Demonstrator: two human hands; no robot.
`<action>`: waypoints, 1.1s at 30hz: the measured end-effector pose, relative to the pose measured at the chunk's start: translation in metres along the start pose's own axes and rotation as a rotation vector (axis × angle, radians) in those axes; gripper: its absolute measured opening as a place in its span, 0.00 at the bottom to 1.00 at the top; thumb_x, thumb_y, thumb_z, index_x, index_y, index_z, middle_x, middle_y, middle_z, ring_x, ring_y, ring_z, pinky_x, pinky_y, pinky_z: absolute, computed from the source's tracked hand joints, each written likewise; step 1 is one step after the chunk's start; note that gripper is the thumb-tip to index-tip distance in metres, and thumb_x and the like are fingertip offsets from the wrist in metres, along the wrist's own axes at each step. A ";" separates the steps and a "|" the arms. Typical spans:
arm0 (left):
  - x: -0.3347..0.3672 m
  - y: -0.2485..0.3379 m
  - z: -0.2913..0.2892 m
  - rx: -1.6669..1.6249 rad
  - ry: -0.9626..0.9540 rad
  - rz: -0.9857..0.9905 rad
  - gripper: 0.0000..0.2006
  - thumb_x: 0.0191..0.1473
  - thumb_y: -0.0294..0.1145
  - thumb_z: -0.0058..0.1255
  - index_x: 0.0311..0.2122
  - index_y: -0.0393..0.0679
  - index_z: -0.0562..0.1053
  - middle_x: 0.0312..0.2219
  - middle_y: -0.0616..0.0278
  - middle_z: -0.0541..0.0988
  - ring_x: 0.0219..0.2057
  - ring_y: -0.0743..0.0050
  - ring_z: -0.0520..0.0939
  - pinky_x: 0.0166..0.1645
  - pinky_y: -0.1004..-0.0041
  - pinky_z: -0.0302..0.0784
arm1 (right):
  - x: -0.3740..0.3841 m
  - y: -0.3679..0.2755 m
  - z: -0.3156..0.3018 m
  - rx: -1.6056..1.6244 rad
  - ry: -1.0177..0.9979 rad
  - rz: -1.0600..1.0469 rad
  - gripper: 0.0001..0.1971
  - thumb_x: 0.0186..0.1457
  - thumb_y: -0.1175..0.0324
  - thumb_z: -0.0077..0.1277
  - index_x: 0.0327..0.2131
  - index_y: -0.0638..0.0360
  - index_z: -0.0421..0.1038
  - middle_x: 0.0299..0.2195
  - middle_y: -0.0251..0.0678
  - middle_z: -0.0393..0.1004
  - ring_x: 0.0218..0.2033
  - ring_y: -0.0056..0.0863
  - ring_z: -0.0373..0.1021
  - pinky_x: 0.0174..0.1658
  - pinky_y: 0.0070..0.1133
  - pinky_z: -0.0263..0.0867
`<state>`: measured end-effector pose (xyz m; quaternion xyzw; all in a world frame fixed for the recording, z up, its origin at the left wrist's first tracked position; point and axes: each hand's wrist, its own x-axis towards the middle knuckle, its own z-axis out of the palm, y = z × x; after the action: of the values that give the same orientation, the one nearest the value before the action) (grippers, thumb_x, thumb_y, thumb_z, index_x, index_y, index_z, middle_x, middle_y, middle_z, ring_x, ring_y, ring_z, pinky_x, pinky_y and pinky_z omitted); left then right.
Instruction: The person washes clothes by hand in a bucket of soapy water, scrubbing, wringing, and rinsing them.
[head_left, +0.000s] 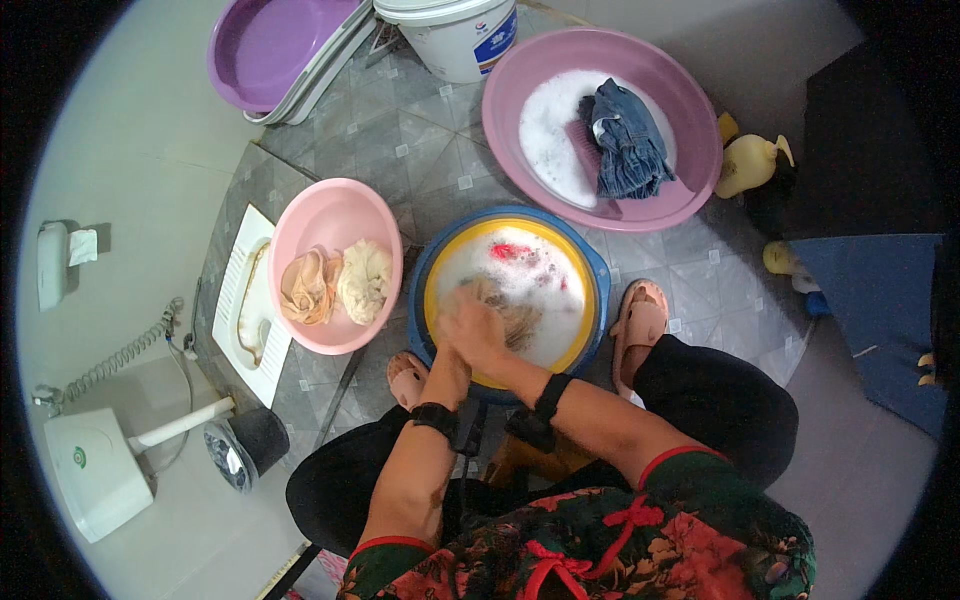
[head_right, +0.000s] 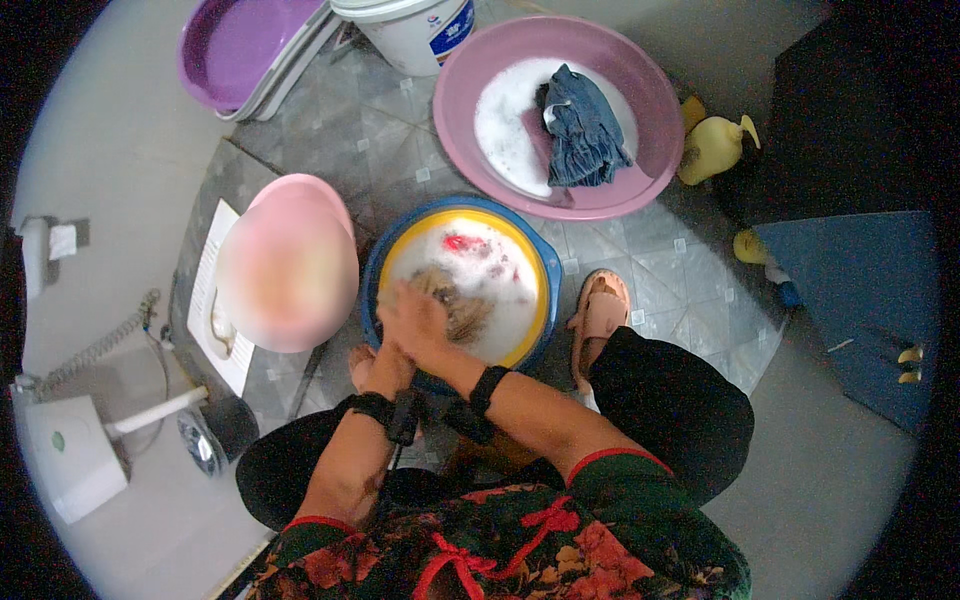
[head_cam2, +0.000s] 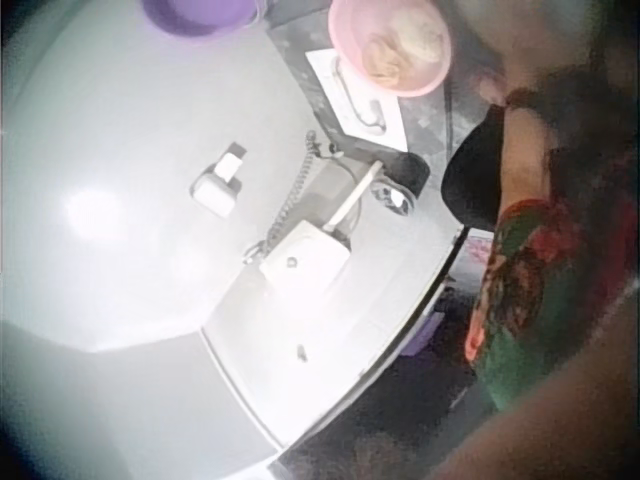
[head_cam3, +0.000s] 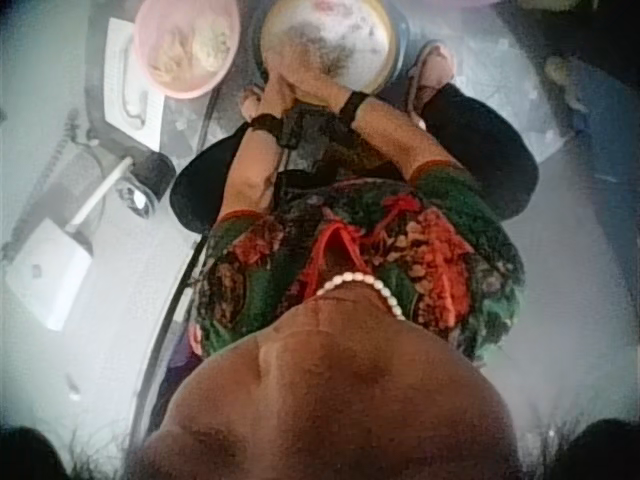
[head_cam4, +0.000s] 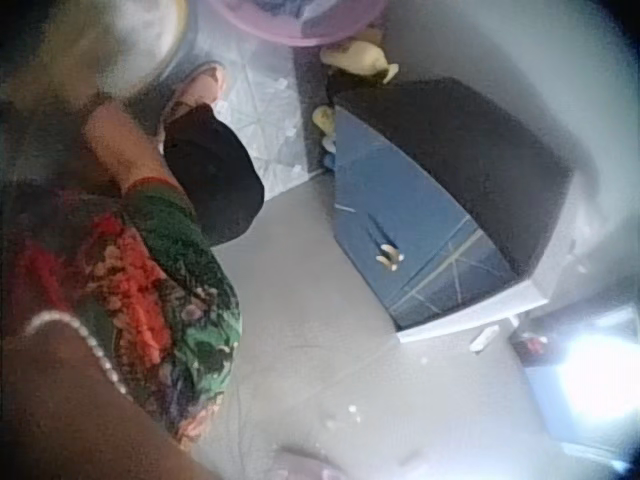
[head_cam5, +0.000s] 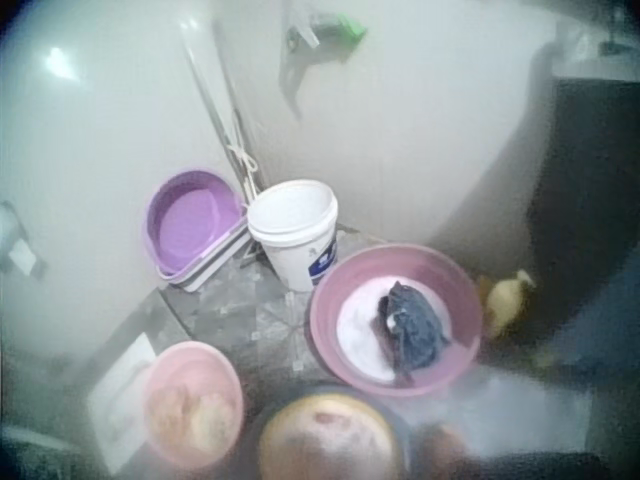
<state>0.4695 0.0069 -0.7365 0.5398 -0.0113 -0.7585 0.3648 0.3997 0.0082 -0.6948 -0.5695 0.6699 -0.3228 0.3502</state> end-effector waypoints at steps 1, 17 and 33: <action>-0.004 0.003 0.002 0.017 -0.039 0.032 0.15 0.57 0.37 0.43 0.48 0.44 0.67 0.46 0.58 0.72 0.45 0.65 0.73 0.47 0.64 0.70 | -0.002 -0.016 -0.006 0.070 -0.063 0.011 0.16 0.49 0.58 0.47 0.36 0.60 0.68 0.37 0.50 0.72 0.40 0.44 0.69 0.44 0.36 0.65; 0.041 -0.015 -0.013 2.281 0.007 0.922 0.28 0.54 0.44 0.47 0.59 0.53 0.59 0.61 0.52 0.54 0.59 0.39 0.56 0.60 0.45 0.48 | 0.040 0.140 0.005 -0.206 0.023 0.229 0.13 0.55 0.61 0.43 0.41 0.57 0.64 0.38 0.49 0.70 0.36 0.50 0.69 0.38 0.40 0.66; 0.098 -0.001 -0.003 2.126 -0.064 0.041 0.17 0.52 0.39 0.40 0.41 0.43 0.76 0.44 0.49 0.76 0.45 0.54 0.76 0.48 0.56 0.68 | 0.037 0.173 0.014 -0.023 -0.118 0.403 0.11 0.51 0.71 0.45 0.37 0.62 0.73 0.36 0.54 0.73 0.39 0.52 0.69 0.43 0.37 0.64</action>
<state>0.4565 -0.0465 -0.8179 0.5608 -0.6869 -0.3664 -0.2819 0.3147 -0.0043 -0.8495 -0.4460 0.7521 -0.2046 0.4399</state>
